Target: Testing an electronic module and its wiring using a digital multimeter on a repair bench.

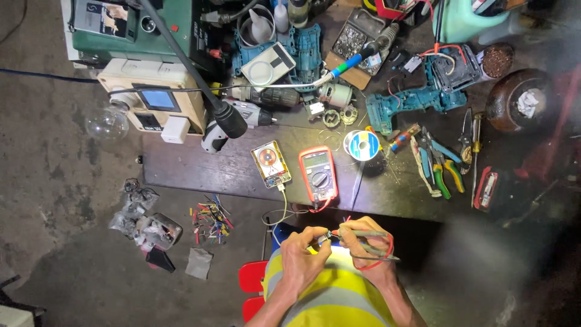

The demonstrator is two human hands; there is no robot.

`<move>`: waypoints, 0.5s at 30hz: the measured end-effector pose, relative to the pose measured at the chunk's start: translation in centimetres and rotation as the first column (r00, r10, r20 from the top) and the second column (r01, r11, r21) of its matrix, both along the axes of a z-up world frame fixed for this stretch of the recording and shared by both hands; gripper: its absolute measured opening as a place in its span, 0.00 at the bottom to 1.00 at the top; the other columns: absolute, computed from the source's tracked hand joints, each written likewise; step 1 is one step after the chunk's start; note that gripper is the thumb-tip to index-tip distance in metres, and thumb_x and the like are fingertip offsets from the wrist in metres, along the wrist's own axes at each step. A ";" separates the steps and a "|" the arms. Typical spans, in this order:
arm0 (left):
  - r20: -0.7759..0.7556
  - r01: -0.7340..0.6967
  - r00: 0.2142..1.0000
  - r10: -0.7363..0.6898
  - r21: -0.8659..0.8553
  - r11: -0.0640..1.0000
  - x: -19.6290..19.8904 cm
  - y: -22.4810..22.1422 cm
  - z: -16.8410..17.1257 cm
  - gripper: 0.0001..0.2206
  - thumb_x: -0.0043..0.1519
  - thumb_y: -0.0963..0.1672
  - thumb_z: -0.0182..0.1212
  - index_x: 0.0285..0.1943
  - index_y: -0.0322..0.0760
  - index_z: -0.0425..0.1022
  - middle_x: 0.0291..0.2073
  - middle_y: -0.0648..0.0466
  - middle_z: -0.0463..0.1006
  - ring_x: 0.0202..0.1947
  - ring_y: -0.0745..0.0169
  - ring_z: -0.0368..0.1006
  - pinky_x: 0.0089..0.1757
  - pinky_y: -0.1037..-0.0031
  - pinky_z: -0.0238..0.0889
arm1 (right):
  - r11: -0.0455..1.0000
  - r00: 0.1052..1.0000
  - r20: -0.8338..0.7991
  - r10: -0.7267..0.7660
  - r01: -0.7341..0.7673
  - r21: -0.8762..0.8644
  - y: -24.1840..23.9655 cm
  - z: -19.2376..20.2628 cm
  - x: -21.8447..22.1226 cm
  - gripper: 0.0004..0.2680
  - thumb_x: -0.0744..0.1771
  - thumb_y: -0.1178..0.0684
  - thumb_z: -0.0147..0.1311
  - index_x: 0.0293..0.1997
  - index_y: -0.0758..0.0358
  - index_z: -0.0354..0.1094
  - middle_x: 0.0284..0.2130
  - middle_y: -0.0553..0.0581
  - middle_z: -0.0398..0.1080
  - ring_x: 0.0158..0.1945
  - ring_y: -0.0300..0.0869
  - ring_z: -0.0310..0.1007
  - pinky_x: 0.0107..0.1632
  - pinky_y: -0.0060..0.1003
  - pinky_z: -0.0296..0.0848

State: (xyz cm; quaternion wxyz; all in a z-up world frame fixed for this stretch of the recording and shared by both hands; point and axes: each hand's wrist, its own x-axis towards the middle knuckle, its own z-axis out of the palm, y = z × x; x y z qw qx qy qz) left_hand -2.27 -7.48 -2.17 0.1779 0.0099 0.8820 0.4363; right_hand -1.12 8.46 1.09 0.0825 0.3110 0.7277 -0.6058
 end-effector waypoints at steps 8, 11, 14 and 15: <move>-0.004 0.003 1.000 -0.003 0.006 1.000 0.0 0.0 0.0 0.09 0.51 0.43 0.66 0.40 0.50 0.83 0.23 0.65 0.81 0.19 0.67 0.64 0.29 0.70 0.61 | 1.000 1.000 -0.010 0.026 -0.026 0.013 0.0 0.2 -0.1 0.08 0.65 0.51 0.57 0.35 0.65 0.80 0.32 0.58 0.76 0.30 0.42 0.82 0.32 0.31 0.89; 0.005 0.008 1.000 -0.008 0.007 1.000 0.1 -0.1 0.1 0.09 0.51 0.43 0.65 0.41 0.49 0.83 0.23 0.64 0.81 0.20 0.67 0.64 0.28 0.70 0.60 | 0.999 0.999 0.002 0.032 -0.032 0.026 0.1 0.2 0.0 0.08 0.65 0.51 0.57 0.34 0.64 0.81 0.31 0.57 0.77 0.28 0.42 0.83 0.31 0.30 0.85; 0.006 0.002 1.000 -0.002 0.015 1.000 -0.1 -0.1 0.2 0.09 0.51 0.43 0.65 0.40 0.48 0.83 0.23 0.64 0.81 0.20 0.67 0.64 0.28 0.70 0.60 | 0.999 0.999 0.001 0.036 -0.036 0.025 0.1 0.2 0.1 0.08 0.65 0.51 0.58 0.33 0.64 0.81 0.31 0.56 0.76 0.26 0.42 0.83 0.30 0.30 0.82; 0.000 -0.001 1.000 0.001 0.023 1.000 -0.1 -0.1 0.3 0.09 0.51 0.43 0.65 0.39 0.49 0.83 0.24 0.65 0.82 0.19 0.67 0.65 0.29 0.70 0.61 | 0.999 1.000 0.006 0.027 -0.028 0.016 0.0 0.2 0.1 0.09 0.65 0.51 0.58 0.33 0.65 0.81 0.31 0.57 0.76 0.28 0.43 0.83 0.31 0.30 0.85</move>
